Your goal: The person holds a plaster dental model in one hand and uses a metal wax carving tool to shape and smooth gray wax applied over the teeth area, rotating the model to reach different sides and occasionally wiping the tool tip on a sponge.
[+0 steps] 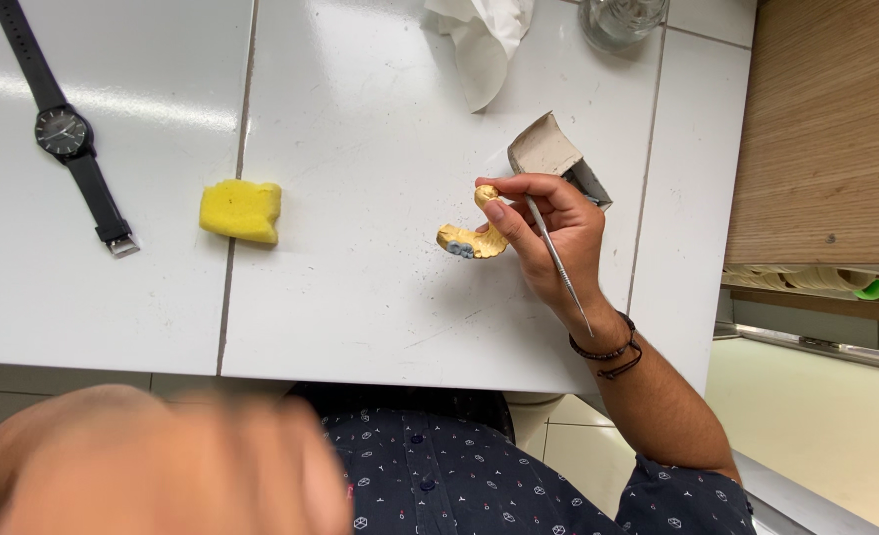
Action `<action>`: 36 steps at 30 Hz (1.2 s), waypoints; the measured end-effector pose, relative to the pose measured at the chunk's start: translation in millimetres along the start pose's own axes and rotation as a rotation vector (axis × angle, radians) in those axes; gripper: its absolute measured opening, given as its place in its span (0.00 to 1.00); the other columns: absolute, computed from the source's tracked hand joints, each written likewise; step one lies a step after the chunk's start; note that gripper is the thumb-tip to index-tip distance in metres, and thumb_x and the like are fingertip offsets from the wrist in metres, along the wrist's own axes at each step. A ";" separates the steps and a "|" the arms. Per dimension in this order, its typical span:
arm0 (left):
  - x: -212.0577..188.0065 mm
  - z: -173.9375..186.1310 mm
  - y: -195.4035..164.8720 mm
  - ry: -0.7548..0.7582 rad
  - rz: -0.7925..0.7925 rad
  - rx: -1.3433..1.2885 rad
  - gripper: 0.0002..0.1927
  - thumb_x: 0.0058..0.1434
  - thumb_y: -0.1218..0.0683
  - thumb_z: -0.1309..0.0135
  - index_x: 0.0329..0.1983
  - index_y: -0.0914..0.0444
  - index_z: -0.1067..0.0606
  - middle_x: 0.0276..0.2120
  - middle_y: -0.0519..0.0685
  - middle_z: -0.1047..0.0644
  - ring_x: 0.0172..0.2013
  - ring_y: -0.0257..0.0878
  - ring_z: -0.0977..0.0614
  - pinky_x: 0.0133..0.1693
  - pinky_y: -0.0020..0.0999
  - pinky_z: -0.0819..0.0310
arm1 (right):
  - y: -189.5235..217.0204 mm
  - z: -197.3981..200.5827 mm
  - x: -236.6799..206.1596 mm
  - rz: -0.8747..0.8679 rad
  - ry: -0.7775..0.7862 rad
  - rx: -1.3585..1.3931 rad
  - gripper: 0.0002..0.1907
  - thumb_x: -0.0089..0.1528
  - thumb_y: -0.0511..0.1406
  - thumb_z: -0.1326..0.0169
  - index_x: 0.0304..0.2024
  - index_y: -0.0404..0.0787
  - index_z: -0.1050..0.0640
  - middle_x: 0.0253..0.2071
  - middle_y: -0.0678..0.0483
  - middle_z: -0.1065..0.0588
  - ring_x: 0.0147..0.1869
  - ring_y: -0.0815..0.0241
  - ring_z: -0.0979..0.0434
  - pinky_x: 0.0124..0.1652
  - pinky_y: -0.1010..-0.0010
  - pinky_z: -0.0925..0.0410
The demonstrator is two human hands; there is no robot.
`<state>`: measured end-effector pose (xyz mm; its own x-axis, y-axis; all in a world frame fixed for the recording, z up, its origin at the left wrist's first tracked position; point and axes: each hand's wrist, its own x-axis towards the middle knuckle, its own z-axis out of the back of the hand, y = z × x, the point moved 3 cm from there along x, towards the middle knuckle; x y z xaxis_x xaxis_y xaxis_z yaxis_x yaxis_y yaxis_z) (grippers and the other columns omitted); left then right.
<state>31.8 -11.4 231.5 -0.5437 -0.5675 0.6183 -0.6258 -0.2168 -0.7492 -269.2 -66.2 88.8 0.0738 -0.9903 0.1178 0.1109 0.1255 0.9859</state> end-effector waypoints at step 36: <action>-3.2 62.5 207.6 -0.186 0.611 0.153 0.19 0.68 0.61 0.44 0.62 0.69 0.28 0.51 0.54 0.19 0.52 0.39 0.14 0.54 0.33 0.19 | -7.5 8.1 2.0 -0.018 -0.053 -0.093 0.15 0.68 0.29 0.40 0.55 0.29 0.25 0.52 0.41 0.21 0.54 0.55 0.15 0.50 0.70 0.18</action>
<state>-61.4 -104.3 59.1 -0.6617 -0.7492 0.0293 -0.1410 0.0860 -0.9863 -277.9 -69.6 82.6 0.0186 -0.9939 0.1090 0.2035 0.1105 0.9728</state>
